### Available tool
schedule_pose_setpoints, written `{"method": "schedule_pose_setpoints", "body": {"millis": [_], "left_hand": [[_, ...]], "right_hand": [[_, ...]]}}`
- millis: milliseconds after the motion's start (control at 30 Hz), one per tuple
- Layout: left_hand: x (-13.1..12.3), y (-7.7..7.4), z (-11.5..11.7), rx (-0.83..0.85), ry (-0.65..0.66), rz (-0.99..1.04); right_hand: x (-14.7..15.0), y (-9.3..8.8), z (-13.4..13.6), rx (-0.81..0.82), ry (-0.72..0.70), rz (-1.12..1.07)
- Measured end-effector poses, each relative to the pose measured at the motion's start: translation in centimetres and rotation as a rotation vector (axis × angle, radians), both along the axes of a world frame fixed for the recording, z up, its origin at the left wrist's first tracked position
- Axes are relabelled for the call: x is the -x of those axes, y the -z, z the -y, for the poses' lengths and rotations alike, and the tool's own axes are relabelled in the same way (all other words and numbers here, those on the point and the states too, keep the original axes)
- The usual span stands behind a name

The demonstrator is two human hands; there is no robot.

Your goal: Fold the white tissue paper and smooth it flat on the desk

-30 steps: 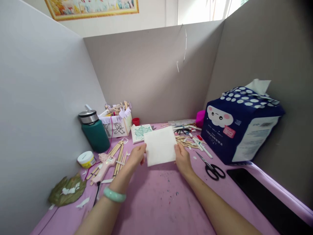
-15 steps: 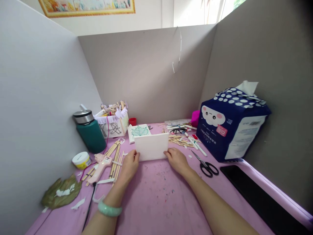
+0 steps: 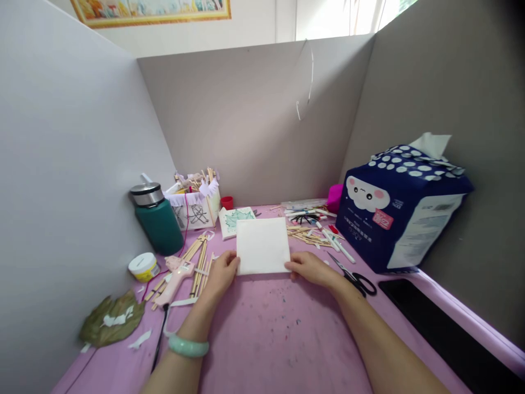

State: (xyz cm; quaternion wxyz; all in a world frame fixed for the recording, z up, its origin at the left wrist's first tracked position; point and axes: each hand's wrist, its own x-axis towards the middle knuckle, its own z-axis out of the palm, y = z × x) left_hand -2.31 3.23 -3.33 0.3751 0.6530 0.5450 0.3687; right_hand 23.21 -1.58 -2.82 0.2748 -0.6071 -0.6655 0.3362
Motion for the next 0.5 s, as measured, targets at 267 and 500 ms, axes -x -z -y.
{"method": "schedule_pose_setpoints", "body": {"millis": [267, 500], "left_hand": [[-0.3, -0.8, 0.5, 0.206, 0.063, 0.356], [-0.6, -1.1, 0.8, 0.325, 0.053, 0.743]], "right_hand": [[0.1, 0.6, -0.6, 0.013, 0.153, -0.230], [0.6, 0.9, -0.9, -0.025, 0.201, -0.320]]}}
